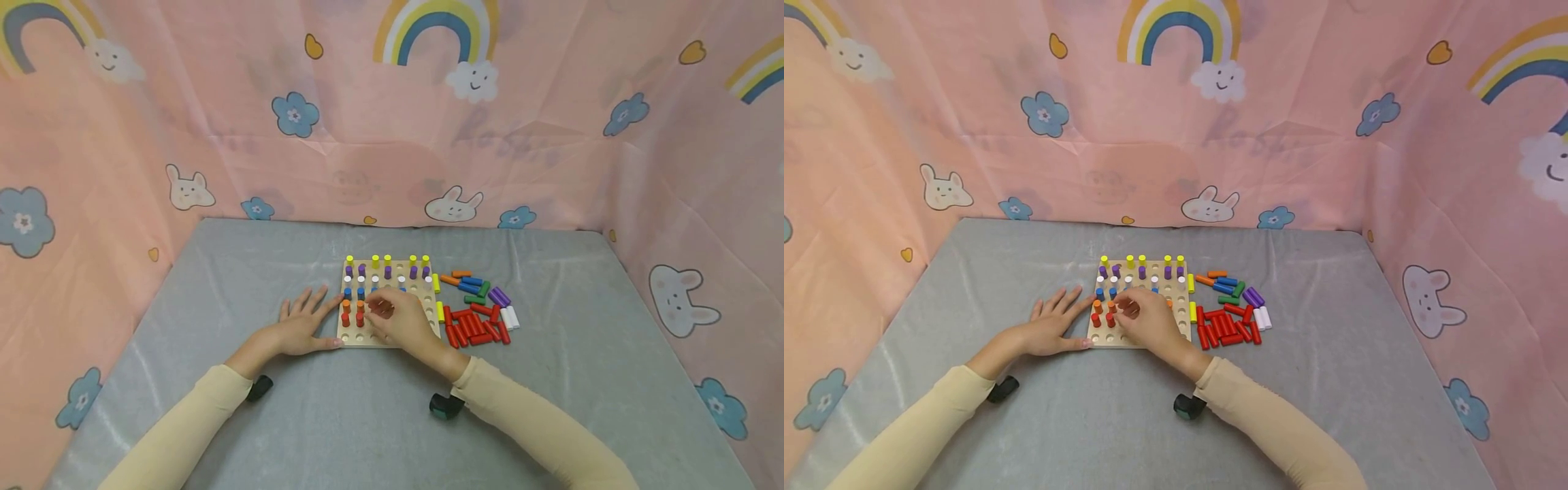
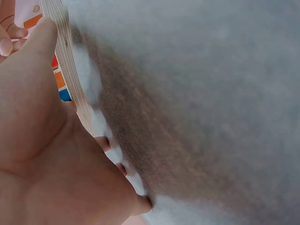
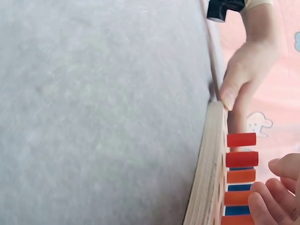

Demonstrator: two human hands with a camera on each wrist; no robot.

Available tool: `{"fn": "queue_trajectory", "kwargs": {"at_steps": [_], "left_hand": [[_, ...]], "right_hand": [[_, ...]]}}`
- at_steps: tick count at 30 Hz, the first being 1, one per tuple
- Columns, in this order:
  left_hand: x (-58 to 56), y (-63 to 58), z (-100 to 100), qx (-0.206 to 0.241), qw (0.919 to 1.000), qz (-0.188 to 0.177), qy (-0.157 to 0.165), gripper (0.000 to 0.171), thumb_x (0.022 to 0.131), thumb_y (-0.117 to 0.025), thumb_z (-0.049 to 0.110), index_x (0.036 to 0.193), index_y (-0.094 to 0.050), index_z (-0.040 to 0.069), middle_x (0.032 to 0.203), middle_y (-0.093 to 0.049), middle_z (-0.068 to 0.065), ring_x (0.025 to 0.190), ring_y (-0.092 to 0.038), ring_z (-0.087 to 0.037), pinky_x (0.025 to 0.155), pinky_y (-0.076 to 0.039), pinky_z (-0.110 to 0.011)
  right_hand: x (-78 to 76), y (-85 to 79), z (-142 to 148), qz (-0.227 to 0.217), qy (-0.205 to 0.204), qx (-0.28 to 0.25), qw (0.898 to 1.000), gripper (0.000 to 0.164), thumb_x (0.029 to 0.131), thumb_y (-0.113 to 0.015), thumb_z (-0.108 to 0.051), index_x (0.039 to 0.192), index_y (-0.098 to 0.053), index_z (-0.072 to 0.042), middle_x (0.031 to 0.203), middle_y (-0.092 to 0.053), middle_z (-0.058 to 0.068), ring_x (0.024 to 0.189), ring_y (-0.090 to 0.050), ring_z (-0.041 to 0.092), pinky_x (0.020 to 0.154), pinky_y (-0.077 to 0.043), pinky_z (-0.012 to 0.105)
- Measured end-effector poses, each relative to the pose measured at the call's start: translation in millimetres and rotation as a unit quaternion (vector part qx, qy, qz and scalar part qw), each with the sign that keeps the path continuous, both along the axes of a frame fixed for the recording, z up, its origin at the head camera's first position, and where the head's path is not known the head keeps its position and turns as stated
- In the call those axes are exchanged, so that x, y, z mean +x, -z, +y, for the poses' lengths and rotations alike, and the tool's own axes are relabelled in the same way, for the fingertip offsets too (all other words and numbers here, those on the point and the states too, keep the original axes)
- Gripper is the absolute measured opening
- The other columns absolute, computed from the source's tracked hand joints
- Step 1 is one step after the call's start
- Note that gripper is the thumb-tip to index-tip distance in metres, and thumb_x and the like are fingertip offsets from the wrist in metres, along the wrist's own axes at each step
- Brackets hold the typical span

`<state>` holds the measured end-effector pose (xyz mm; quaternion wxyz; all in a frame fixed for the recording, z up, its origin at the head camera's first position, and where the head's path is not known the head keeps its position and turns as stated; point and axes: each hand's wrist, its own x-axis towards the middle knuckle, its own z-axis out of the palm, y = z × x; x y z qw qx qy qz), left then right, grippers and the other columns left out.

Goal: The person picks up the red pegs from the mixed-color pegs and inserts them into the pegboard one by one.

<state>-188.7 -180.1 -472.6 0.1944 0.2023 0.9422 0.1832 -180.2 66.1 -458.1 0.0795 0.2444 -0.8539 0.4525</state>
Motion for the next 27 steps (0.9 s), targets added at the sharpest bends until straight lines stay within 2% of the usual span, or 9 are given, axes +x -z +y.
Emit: {"fn": "queue_trajectory", "kwargs": {"at_steps": [5, 9, 15, 19, 27], "left_hand": [[0.0, -0.2, -1, -0.001, 1.0000, -0.003, 0.000, 0.093, 0.089, -0.060, 0.064, 0.160, -0.010, 0.032, 0.169, 0.003, -0.011, 0.154, 0.007, -0.043, 0.112, 0.003, -0.077], [-0.4, 0.1, -1, -0.002, 1.0000, -0.005, 0.000, 0.093, 0.089, -0.061, 0.062, 0.160, -0.010, 0.031, 0.169, 0.003, -0.011, 0.154, 0.008, -0.043, 0.112, 0.004, -0.076], [0.1, -1.0, -1, 0.000, 1.0000, -0.008, 0.000, 0.094, 0.088, -0.061, 0.063, 0.160, -0.010, 0.031, 0.169, 0.003, -0.011, 0.154, 0.008, -0.043, 0.112, 0.005, -0.076], [0.6, -1.4, -1, -0.001, 1.0000, -0.009, 0.000, 0.094, 0.089, -0.061, 0.062, 0.160, -0.010, 0.030, 0.169, 0.003, -0.011, 0.154, 0.008, -0.043, 0.113, 0.005, -0.076], [1.1, -7.5, 2, -0.008, 0.9999, -0.012, 0.007, 0.096, 0.088, -0.060, 0.065, 0.161, -0.009, 0.029, 0.168, 0.002, -0.014, 0.153, 0.008, -0.046, 0.112, 0.004, -0.076]], "right_hand": [[-1.2, -7.3, 7, -0.034, 0.006, 0.003, 0.999, 0.022, 0.082, -0.080, -0.008, 0.103, -0.072, -0.005, 0.091, -0.075, 0.006, 0.079, -0.069, 0.014, 0.073, -0.059, 0.026], [-4.8, -15.2, 18, -0.081, 0.004, -0.003, 0.997, 0.022, 0.084, -0.078, -0.007, 0.105, -0.072, -0.004, 0.091, -0.074, 0.007, 0.081, -0.068, 0.017, 0.075, -0.060, 0.031], [-10.7, -23.9, 41, -0.131, -0.005, 0.007, 0.991, 0.022, 0.086, -0.077, -0.012, 0.106, -0.072, -0.006, 0.092, -0.072, 0.005, 0.083, -0.066, 0.015, 0.074, -0.056, 0.024], [-14.0, -30.1, 57, -0.148, -0.015, 0.016, 0.989, 0.020, 0.087, -0.076, -0.013, 0.105, -0.072, -0.006, 0.093, -0.072, 0.005, 0.084, -0.065, 0.015, 0.074, -0.055, 0.027], [-23.7, -38.0, 87, -0.147, -0.025, 0.048, 0.988, 0.021, 0.087, -0.075, -0.011, 0.107, -0.073, -0.005, 0.095, -0.073, 0.005, 0.085, -0.065, 0.015, 0.078, -0.055, 0.028]]}}
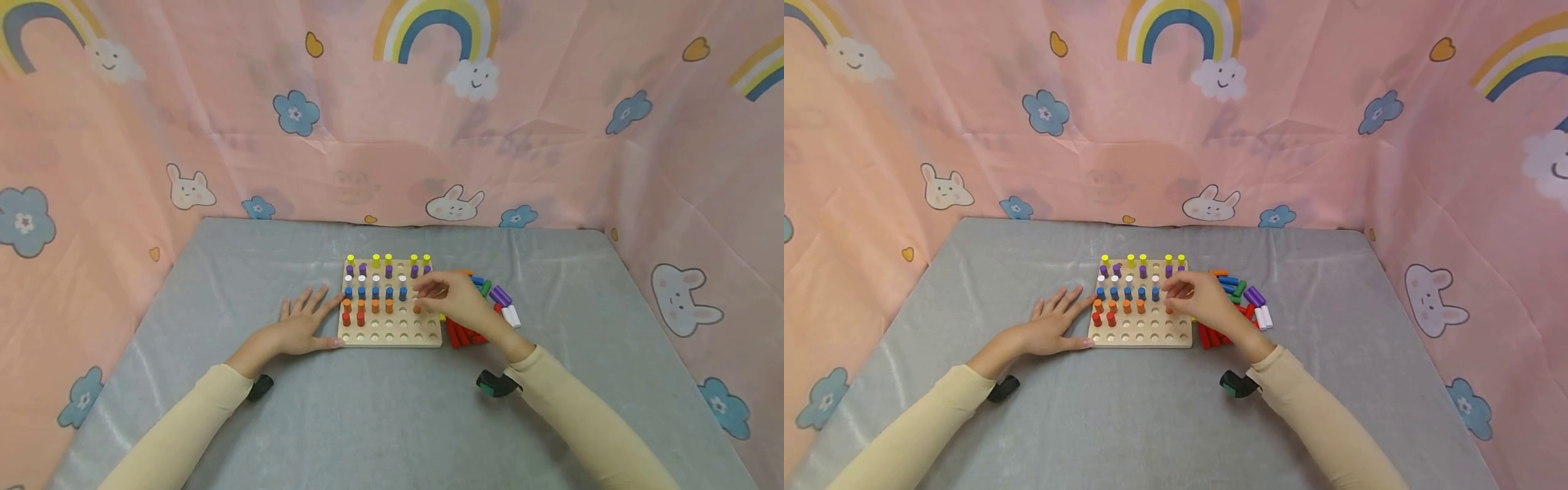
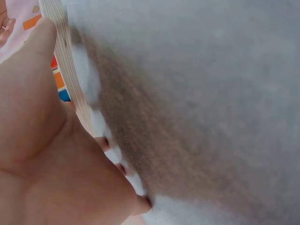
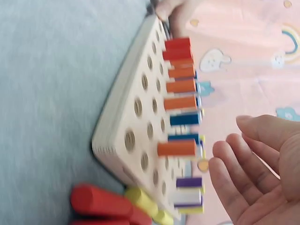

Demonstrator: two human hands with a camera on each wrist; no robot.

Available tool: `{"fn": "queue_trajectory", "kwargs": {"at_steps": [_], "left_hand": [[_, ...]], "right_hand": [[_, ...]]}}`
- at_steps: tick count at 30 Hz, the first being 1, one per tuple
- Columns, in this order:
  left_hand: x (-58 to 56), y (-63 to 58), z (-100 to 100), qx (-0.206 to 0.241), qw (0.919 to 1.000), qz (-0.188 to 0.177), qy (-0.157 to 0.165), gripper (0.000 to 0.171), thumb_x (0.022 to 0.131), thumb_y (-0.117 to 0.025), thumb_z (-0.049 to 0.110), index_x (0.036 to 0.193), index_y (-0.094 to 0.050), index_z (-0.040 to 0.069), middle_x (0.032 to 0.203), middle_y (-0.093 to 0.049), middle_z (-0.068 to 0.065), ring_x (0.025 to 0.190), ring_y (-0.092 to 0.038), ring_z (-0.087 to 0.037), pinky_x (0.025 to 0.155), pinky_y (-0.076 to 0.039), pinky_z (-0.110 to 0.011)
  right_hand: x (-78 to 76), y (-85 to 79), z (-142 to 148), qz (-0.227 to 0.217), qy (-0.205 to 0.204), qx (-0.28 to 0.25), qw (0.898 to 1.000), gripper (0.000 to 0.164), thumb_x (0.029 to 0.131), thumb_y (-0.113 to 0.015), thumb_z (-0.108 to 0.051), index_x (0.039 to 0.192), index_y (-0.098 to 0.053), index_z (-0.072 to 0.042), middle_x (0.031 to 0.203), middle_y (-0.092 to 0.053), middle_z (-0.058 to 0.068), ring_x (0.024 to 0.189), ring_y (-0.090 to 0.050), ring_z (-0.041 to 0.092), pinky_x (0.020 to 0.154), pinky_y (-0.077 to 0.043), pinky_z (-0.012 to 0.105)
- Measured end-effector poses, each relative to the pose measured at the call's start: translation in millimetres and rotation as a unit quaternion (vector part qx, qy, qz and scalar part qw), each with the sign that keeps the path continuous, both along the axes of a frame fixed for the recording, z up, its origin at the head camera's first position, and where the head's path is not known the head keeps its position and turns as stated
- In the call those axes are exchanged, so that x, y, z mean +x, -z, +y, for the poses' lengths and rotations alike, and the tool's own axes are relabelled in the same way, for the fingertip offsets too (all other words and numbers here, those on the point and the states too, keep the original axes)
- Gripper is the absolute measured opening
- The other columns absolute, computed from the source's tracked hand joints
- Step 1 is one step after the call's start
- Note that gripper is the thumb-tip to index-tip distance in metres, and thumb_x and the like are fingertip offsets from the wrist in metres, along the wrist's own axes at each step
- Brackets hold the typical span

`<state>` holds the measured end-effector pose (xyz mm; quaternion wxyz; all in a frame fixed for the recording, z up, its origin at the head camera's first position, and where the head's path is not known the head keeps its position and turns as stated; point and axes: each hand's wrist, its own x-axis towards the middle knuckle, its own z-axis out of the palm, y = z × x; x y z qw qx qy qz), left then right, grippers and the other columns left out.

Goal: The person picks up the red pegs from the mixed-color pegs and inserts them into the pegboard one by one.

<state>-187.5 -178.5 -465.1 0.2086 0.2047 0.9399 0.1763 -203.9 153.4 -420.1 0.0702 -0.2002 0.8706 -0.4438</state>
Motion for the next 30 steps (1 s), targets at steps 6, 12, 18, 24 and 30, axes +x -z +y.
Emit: {"fn": "queue_trajectory", "kwargs": {"at_steps": [6, 12, 18, 24, 30], "left_hand": [[0.6, 0.4, 0, -0.002, 1.0000, 0.001, 0.000, 0.095, 0.089, -0.059, 0.065, 0.161, -0.008, 0.029, 0.169, 0.004, -0.012, 0.154, 0.009, -0.044, 0.113, 0.004, -0.075], [0.9, -2.3, 0, -0.003, 1.0000, 0.007, 0.004, 0.096, 0.088, -0.058, 0.067, 0.161, -0.010, 0.027, 0.168, 0.001, -0.016, 0.153, 0.006, -0.047, 0.112, 0.002, -0.077], [-0.2, 0.3, 0, -0.007, 1.0000, -0.001, 0.000, 0.096, 0.088, -0.061, 0.065, 0.161, -0.009, 0.028, 0.169, 0.004, -0.013, 0.154, 0.009, -0.045, 0.113, 0.004, -0.076], [-1.3, 5.4, -1, 0.001, 1.0000, 0.001, -0.005, 0.094, 0.089, -0.060, 0.063, 0.160, -0.009, 0.030, 0.169, 0.004, -0.011, 0.154, 0.010, -0.043, 0.113, 0.004, -0.076], [-1.2, 5.0, -1, 0.002, 1.0000, 0.002, -0.005, 0.094, 0.089, -0.060, 0.063, 0.160, -0.009, 0.031, 0.169, 0.004, -0.010, 0.154, 0.009, -0.042, 0.113, 0.004, -0.076]], "right_hand": [[-8.5, -3.7, 23, -0.022, -0.029, 0.059, 0.998, 0.017, 0.087, -0.075, -0.010, 0.103, -0.073, -0.006, 0.098, -0.072, 0.007, 0.088, -0.065, 0.017, 0.083, -0.055, 0.032], [-15.6, 0.3, 42, -0.045, -0.047, 0.097, 0.993, 0.020, 0.086, -0.074, -0.005, 0.106, -0.071, -0.003, 0.102, -0.072, 0.012, 0.090, -0.067, 0.018, 0.083, -0.058, 0.033], [-19.7, 3.6, 53, -0.084, -0.056, 0.135, 0.986, 0.020, 0.087, -0.074, -0.007, 0.107, -0.071, -0.004, 0.101, -0.073, 0.011, 0.089, -0.067, 0.016, 0.083, -0.059, 0.034], [-24.3, 6.6, 60, -0.089, -0.066, 0.160, 0.981, 0.018, 0.086, -0.074, -0.007, 0.104, -0.073, -0.006, 0.101, -0.074, 0.009, 0.091, -0.067, 0.017, 0.083, -0.058, 0.036], [-27.6, 8.3, 63, -0.096, -0.074, 0.188, 0.975, 0.017, 0.086, -0.074, -0.007, 0.104, -0.074, -0.007, 0.100, -0.074, 0.007, 0.090, -0.067, 0.017, 0.083, -0.058, 0.036]]}}
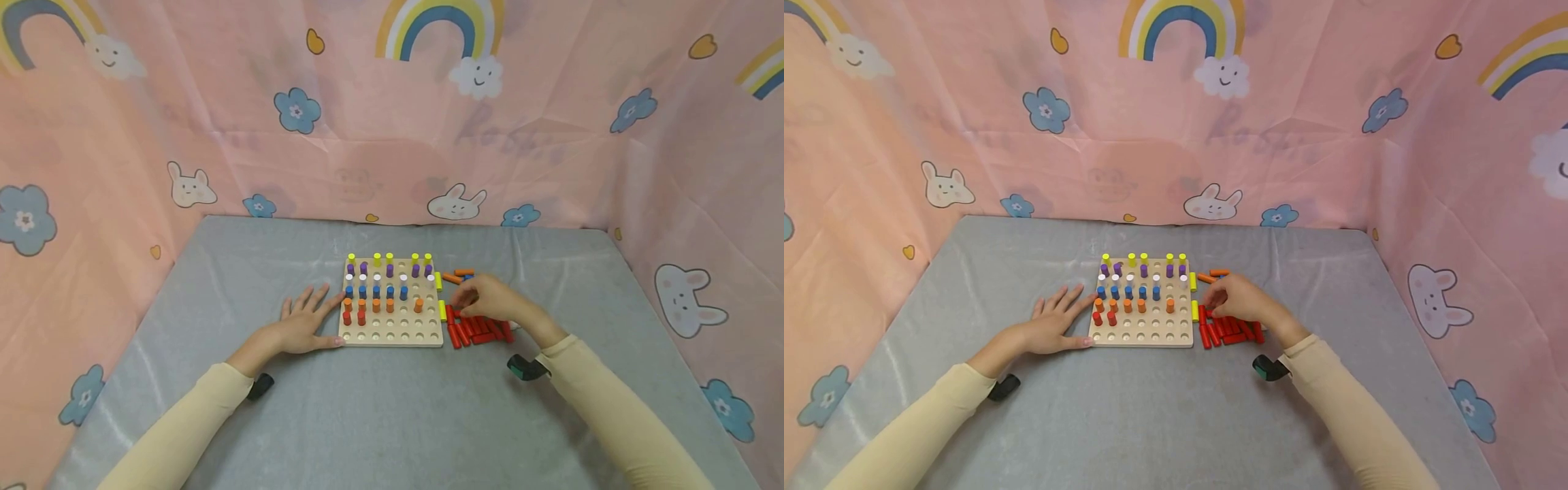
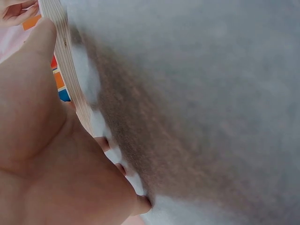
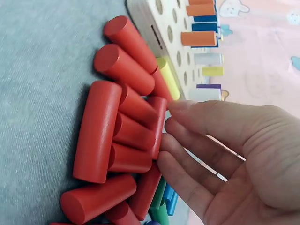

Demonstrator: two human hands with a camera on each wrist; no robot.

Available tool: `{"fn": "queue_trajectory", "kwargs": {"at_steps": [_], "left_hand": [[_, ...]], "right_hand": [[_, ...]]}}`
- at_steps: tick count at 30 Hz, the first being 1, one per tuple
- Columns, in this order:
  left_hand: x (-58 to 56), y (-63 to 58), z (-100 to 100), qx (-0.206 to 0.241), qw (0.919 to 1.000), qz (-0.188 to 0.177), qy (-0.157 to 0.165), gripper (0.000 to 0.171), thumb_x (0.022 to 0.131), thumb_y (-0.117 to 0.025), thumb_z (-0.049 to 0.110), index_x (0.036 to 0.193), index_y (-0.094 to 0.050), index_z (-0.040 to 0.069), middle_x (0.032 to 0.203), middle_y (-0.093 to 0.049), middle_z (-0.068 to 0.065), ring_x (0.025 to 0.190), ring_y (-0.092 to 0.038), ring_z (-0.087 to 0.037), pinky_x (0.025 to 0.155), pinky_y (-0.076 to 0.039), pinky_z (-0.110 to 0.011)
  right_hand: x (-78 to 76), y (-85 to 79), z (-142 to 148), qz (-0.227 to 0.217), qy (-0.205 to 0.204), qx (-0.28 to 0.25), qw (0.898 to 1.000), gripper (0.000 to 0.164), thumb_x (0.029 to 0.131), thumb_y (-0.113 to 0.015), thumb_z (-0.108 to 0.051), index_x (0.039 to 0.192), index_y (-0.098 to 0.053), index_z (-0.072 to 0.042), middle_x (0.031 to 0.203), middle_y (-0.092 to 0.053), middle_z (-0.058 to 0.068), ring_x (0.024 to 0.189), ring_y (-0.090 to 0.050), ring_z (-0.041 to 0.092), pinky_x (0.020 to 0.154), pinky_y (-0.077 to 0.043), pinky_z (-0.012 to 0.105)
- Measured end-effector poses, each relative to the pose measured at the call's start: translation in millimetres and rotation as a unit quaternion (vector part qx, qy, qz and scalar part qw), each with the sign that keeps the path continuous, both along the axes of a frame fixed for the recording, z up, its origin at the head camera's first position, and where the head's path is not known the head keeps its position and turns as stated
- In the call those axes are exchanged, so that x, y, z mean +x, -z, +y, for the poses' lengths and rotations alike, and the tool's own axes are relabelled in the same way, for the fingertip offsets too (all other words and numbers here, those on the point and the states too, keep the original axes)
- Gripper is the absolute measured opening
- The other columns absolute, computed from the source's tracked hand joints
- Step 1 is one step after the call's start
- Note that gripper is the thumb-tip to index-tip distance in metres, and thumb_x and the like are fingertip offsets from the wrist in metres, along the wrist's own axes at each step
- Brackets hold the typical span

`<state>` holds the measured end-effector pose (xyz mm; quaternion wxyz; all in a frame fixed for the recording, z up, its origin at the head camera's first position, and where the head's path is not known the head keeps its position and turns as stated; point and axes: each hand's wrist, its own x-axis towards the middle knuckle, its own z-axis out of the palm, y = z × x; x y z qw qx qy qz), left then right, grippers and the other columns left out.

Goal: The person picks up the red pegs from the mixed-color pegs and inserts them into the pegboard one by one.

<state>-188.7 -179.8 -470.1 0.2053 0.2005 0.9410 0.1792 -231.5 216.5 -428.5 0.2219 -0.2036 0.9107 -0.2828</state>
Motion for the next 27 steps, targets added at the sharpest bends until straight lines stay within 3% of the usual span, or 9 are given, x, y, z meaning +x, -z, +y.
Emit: {"fn": "queue_trajectory", "kwargs": {"at_steps": [12, 19, 27], "left_hand": [[0.9, -0.2, 0, 0.001, 1.0000, 0.002, 0.000, 0.094, 0.089, -0.061, 0.061, 0.161, -0.009, 0.030, 0.169, 0.004, -0.011, 0.154, 0.010, -0.043, 0.113, 0.004, -0.076], [3.9, -12.5, 3, -0.016, 0.9999, -0.001, 0.002, 0.094, 0.090, -0.062, 0.059, 0.161, -0.012, 0.024, 0.168, 0.001, -0.015, 0.153, 0.006, -0.046, 0.113, 0.001, -0.077], [0.7, -5.4, 0, -0.008, 0.9999, -0.006, 0.004, 0.097, 0.087, -0.059, 0.067, 0.161, -0.008, 0.029, 0.169, 0.004, -0.014, 0.153, 0.009, -0.045, 0.113, 0.005, -0.076]], "right_hand": [[-5.5, -1.1, -6, 0.007, -0.018, 0.056, 0.998, 0.012, 0.087, -0.074, -0.006, 0.099, -0.075, -0.010, 0.097, -0.075, 0.004, 0.089, -0.067, 0.016, 0.086, -0.057, 0.038], [-8.5, -0.3, -8, 0.007, -0.025, 0.067, 0.997, 0.010, 0.086, -0.074, -0.007, 0.096, -0.074, -0.011, 0.095, -0.074, 0.003, 0.087, -0.065, 0.014, 0.085, -0.057, 0.037], [-11.1, 0.1, -9, 0.013, -0.029, 0.075, 0.997, 0.009, 0.084, -0.078, -0.009, 0.092, -0.074, -0.010, 0.088, -0.072, 0.002, 0.081, -0.062, 0.013, 0.079, -0.055, 0.033]]}}
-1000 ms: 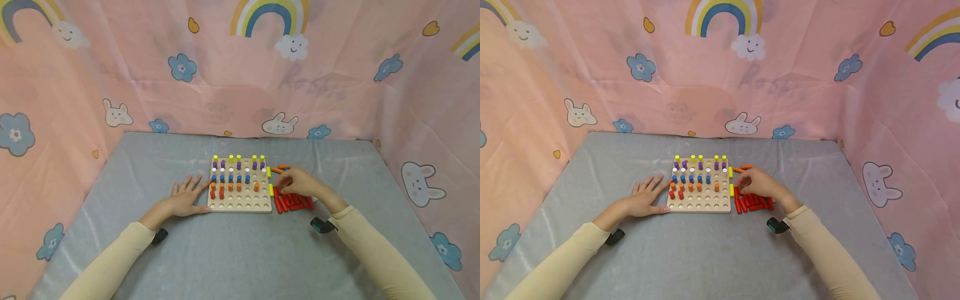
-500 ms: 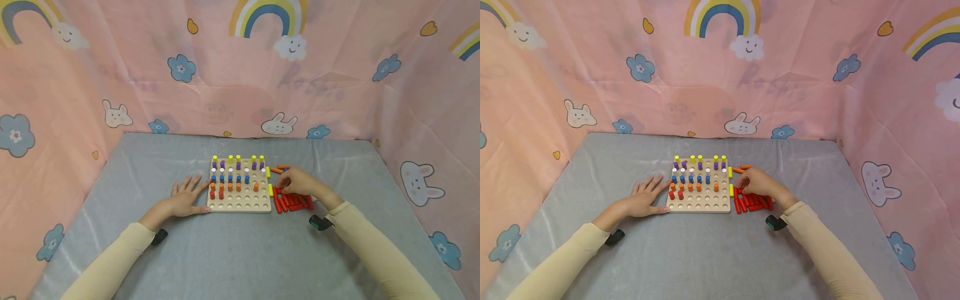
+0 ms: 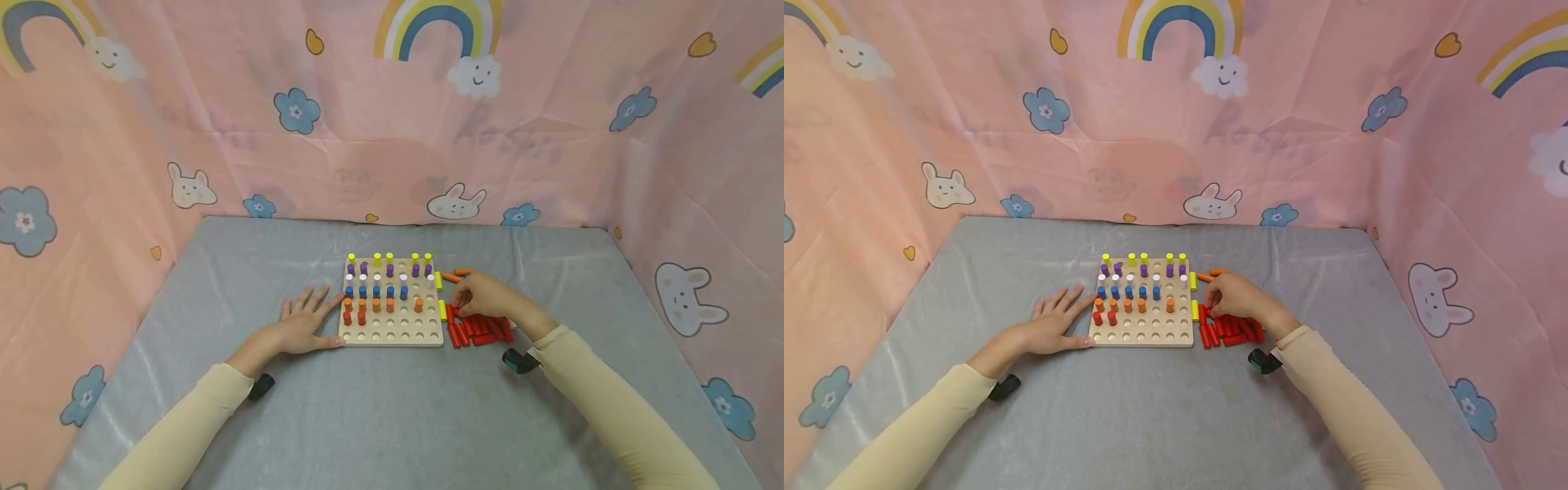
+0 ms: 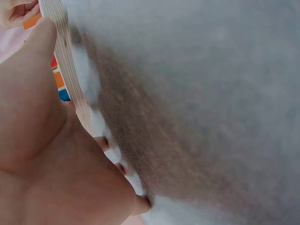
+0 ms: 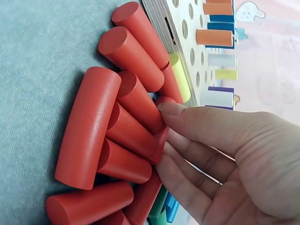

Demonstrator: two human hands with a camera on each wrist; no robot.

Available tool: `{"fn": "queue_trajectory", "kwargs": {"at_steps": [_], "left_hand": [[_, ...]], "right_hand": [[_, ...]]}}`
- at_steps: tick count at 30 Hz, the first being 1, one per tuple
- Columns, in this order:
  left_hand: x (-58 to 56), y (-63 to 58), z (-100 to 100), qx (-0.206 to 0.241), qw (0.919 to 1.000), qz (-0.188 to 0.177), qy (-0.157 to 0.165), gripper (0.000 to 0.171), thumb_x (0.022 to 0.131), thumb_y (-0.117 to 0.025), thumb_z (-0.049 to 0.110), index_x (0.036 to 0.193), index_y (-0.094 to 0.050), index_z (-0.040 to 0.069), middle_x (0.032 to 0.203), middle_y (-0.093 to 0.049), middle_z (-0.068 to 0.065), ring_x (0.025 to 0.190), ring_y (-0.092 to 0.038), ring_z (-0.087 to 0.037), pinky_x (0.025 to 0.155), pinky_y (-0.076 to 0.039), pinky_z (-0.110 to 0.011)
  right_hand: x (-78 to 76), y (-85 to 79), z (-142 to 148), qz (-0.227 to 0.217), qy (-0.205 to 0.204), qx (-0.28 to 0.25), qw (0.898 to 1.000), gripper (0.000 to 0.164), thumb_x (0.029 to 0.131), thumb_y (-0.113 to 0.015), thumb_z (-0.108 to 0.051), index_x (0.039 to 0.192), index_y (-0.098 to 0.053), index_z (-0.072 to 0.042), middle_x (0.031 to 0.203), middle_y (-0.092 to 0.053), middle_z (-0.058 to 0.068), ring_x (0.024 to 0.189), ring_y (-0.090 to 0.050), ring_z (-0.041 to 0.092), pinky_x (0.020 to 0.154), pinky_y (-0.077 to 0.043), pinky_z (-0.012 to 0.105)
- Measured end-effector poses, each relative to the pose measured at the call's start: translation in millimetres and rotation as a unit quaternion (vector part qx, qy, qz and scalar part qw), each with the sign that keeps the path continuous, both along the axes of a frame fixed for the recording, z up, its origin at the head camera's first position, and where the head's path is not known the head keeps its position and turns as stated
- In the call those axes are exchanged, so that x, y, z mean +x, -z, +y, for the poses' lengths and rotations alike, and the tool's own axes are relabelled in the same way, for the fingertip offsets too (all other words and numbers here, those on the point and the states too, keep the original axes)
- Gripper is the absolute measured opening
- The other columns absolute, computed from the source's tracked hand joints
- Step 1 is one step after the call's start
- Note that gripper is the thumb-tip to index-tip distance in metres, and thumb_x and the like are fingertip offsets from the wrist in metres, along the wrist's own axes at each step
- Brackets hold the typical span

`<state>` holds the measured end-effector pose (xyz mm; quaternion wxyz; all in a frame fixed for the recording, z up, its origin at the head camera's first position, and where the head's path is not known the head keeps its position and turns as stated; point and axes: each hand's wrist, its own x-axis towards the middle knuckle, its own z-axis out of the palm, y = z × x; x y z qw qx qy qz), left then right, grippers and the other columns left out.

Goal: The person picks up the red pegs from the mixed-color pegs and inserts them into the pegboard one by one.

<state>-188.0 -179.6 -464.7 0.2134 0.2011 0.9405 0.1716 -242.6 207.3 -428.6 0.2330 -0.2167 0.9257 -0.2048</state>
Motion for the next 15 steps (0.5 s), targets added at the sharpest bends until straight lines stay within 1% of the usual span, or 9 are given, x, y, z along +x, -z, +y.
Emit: {"fn": "queue_trajectory", "kwargs": {"at_steps": [4, 7, 12, 15], "left_hand": [[-1.5, 6.1, -1, 0.000, 1.0000, 0.003, 0.000, 0.097, 0.088, -0.059, 0.066, 0.161, -0.007, 0.030, 0.169, 0.005, -0.011, 0.154, 0.011, -0.043, 0.113, 0.005, -0.075], [-2.1, 7.3, -2, 0.005, 0.9999, 0.010, 0.002, 0.096, 0.088, -0.060, 0.066, 0.161, -0.008, 0.030, 0.169, 0.004, -0.012, 0.154, 0.010, -0.044, 0.113, 0.005, -0.076], [-2.0, 7.6, -2, 0.010, 0.9999, 0.004, -0.001, 0.096, 0.088, -0.060, 0.066, 0.160, -0.008, 0.030, 0.169, 0.005, -0.012, 0.154, 0.010, -0.044, 0.113, 0.005, -0.076], [-1.7, 8.6, -1, 0.009, 0.9999, 0.007, -0.001, 0.096, 0.088, -0.060, 0.065, 0.160, -0.007, 0.031, 0.169, 0.005, -0.011, 0.154, 0.010, -0.043, 0.113, 0.005, -0.076]], "right_hand": [[0.4, 1.0, 0, -0.002, 0.008, 0.002, 1.000, 0.008, 0.083, -0.078, -0.010, 0.091, -0.074, -0.011, 0.087, -0.071, 0.001, 0.079, -0.061, 0.013, 0.077, -0.054, 0.031], [1.4, 3.6, 2, 0.000, 0.016, -0.004, 1.000, 0.008, 0.084, -0.078, -0.011, 0.090, -0.073, -0.012, 0.087, -0.071, 0.000, 0.079, -0.060, 0.013, 0.077, -0.054, 0.031], [5.9, 9.8, 6, 0.002, 0.032, -0.036, 0.999, 0.009, 0.085, -0.078, -0.014, 0.093, -0.073, -0.012, 0.090, -0.072, 0.001, 0.081, -0.062, 0.013, 0.079, -0.055, 0.032], [9.3, 13.0, 9, 0.005, 0.045, -0.063, 0.997, 0.010, 0.086, -0.077, -0.013, 0.095, -0.074, -0.012, 0.091, -0.072, 0.001, 0.082, -0.063, 0.012, 0.079, -0.056, 0.032]]}}
